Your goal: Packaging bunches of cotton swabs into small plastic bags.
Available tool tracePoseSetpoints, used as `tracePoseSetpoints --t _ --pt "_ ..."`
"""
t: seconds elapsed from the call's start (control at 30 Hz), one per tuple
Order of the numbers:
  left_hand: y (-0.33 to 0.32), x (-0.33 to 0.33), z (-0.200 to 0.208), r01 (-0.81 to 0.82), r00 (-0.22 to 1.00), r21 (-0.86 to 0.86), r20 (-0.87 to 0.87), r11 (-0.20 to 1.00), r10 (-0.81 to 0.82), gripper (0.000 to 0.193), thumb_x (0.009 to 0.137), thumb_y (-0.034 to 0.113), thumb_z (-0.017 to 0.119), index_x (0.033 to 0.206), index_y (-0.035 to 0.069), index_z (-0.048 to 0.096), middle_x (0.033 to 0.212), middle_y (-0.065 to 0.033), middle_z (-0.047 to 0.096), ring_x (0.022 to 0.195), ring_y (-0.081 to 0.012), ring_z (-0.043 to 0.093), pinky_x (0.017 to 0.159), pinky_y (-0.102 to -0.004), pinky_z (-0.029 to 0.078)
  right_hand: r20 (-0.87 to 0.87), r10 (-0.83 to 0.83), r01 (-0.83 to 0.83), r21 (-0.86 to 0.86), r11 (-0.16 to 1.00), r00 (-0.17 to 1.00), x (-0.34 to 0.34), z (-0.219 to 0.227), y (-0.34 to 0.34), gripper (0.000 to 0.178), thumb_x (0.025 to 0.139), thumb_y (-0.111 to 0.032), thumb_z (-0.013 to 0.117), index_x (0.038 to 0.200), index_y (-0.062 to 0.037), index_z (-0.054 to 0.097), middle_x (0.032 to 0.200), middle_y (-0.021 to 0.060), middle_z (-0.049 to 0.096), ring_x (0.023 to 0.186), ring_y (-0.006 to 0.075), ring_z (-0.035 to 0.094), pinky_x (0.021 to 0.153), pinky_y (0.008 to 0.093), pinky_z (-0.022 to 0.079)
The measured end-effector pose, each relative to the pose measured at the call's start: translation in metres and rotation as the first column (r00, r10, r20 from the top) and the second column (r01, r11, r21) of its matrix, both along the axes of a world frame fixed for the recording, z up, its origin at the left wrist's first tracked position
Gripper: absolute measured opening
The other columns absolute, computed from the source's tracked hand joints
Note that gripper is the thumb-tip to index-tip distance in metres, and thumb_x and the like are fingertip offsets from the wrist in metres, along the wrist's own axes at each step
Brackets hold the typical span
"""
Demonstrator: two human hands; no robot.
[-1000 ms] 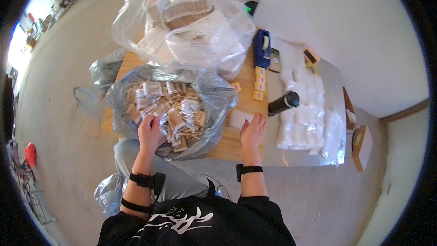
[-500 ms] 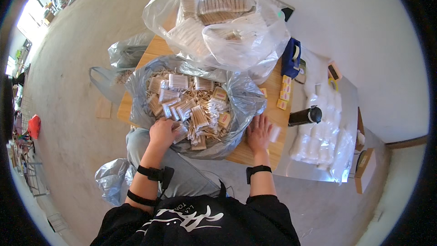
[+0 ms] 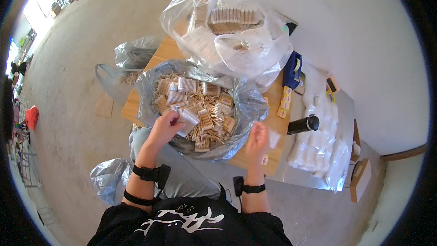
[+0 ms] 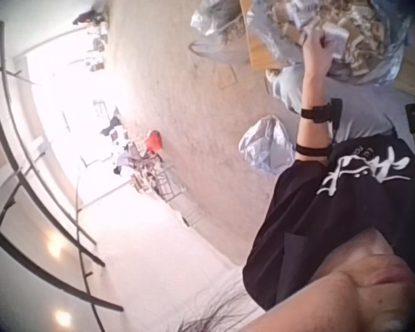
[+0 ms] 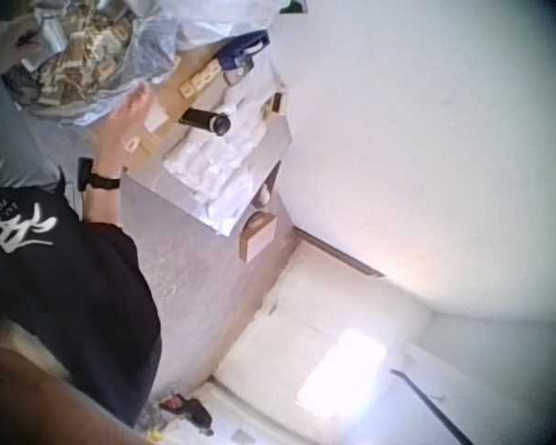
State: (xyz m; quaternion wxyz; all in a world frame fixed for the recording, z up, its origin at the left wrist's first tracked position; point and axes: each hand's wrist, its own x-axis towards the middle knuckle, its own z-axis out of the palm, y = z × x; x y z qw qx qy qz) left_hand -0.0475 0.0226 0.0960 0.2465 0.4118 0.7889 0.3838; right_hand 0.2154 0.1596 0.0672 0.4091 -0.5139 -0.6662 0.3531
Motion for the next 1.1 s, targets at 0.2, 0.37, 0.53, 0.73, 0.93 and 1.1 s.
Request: tracePoseSetpoints --t 0.2,0.37,0.53,0.73,0.93,1.1 --pt "0.004 0.025 0.026 0.227 0.926 0.15 0.271 0.962 -0.261 0.025 0.075 0.008 0.071 0.095 0.0 0.058 0.077 -0.0042 0.058 0.071 -0.0101 0.053 0.065 -0.0258 0.045 -0.435 0.348 -0.482 -0.248 0.84 0.831 -0.074 0.03 -0.046 0.017 0.092 -0.015 0.055 0.101 -0.0022 0.062 0.084 0.0019 0.06 0.075 0.0077 0.053 0.068 0.0237 0.044" --pt "0.0 0.037 0.002 0.11 0.985 0.245 0.106 0.963 -0.139 0.021 0.077 0.011 0.069 0.092 -0.001 0.06 0.082 -0.0111 0.064 0.072 -0.0186 0.061 0.064 -0.0306 0.047 -0.004 0.33 -0.319 0.248 0.915 0.944 -0.082 0.031 -0.053 0.005 0.082 -0.004 0.064 0.085 -0.0003 0.063 0.075 0.0091 0.06 0.066 0.0182 0.058 0.06 0.0277 0.044" --pt "0.01 0.058 0.008 0.124 0.992 0.27 -0.047 0.955 -0.116 0.026 0.085 0.023 0.063 0.078 -0.001 0.058 0.071 -0.0162 0.06 0.062 -0.0316 0.056 0.056 -0.0369 0.043 0.096 0.347 -0.355 0.407 0.842 0.933 -0.082 0.039 -0.06 0.005 0.079 -0.001 0.065 0.083 -0.0005 0.063 0.072 0.0123 0.057 0.064 0.0274 0.057 0.056 0.0339 0.045" --pt "0.014 0.061 0.006 0.117 0.978 0.24 0.142 0.964 -0.154 0.034 0.088 0.029 0.059 0.075 -0.002 0.058 0.061 -0.0159 0.054 0.053 -0.0244 0.052 0.051 -0.0366 0.041 0.193 0.324 -0.377 0.447 0.811 0.926 -0.08 0.034 -0.065 0.005 0.078 0.002 0.061 0.083 0.0005 0.063 0.077 0.0122 0.057 0.065 0.0294 0.057 0.057 0.0356 0.045" --pt "0.015 0.061 -0.018 0.028 0.886 0.205 0.448 0.978 -0.119 0.028 0.089 0.024 0.057 0.079 -0.002 0.06 0.063 -0.0047 0.056 0.058 -0.0101 0.051 0.052 -0.0295 0.041 0.091 0.35 -0.352 0.458 0.816 0.932 -0.083 0.031 -0.07 0.008 0.077 0.005 0.061 0.084 0.0015 0.063 0.08 0.0133 0.057 0.071 0.0286 0.057 0.06 0.0339 0.046" --pt "0.012 0.058 0.009 0.051 0.893 0.187 0.432 0.981 -0.129 0.017 0.085 0.014 0.057 0.078 -0.001 0.06 0.07 -0.0053 0.058 0.063 -0.0113 0.053 0.057 -0.029 0.042 0.03 0.402 -0.397 0.248 0.884 0.915 -0.079 0.043 -0.072 0.021 0.078 0.005 0.061 0.099 0.0006 0.061 0.083 0.0122 0.059 0.072 0.0247 0.059 0.062 0.031 0.047"
